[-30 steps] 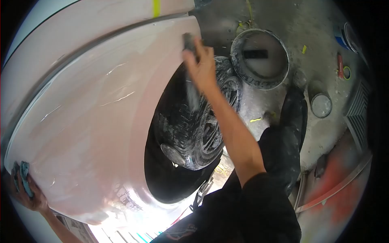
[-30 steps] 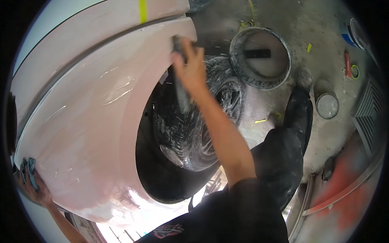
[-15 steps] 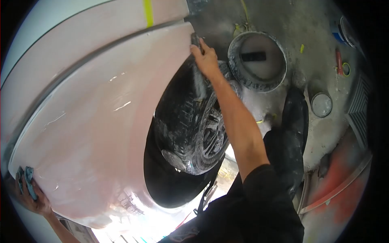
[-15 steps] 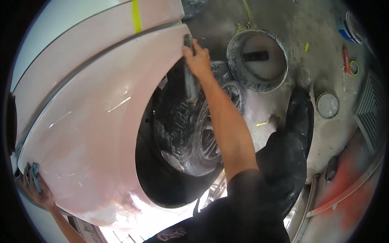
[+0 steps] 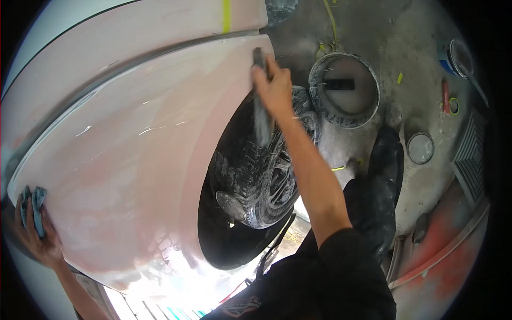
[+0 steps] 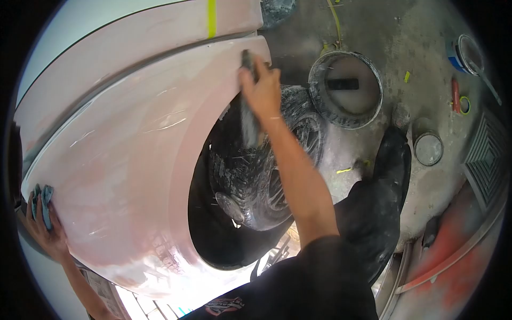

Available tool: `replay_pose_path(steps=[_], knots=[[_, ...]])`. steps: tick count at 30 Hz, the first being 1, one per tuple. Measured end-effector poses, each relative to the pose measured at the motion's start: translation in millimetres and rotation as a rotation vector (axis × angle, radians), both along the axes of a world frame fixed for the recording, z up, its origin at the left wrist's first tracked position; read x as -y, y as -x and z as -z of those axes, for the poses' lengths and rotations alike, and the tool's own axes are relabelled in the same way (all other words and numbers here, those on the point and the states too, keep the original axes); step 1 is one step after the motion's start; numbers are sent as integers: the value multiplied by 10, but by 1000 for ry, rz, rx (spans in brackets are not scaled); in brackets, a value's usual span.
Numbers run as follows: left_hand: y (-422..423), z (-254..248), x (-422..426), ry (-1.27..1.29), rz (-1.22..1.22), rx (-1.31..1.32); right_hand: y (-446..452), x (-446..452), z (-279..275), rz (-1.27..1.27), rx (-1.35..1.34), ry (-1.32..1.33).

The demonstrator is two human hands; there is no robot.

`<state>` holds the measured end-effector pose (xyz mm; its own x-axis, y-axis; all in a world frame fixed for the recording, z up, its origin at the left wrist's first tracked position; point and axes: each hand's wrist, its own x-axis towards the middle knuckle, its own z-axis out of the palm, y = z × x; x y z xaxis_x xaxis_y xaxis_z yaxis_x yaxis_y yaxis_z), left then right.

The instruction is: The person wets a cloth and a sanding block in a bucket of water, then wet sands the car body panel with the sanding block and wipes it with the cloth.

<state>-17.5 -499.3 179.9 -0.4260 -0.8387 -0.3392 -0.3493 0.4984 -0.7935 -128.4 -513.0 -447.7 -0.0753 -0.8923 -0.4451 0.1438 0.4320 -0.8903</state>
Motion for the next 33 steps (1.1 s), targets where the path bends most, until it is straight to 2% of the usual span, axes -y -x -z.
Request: replay_pose_path(steps=[3,5,7,8,9,11,14,17,20,23,26,29,30,33], knots=[[122,89,30,-10,13,21,-143,130,261,9,36,-107],[98,108,21,-7,25,-28,135,-231,-570,-31,55,37],[21,105,24,-4,37,-104,53,-650,-975,49,18,334],[4,77,19,-7,32,-66,77,-642,-980,16,15,295],[0,38,29,-9,30,-28,92,-583,-946,-14,11,258],[9,29,35,-4,37,0,50,-148,-420,-56,7,-36],[38,81,51,1,52,-30,-70,171,263,-67,51,-148],[-61,-16,17,-5,46,-11,35,-289,-452,-39,-59,120],[-81,-35,28,-23,40,28,100,-374,-690,-56,-25,200],[-72,-111,12,-29,53,36,-30,160,52,-25,-22,-89],[-61,-16,19,-8,62,28,16,84,-37,-88,-1,-57],[-44,-64,50,-25,48,76,71,-394,-639,-20,12,212],[-88,-114,48,-37,53,90,95,-371,-615,-7,12,220],[3,-55,57,-44,53,147,-66,136,108,-18,30,-37]])
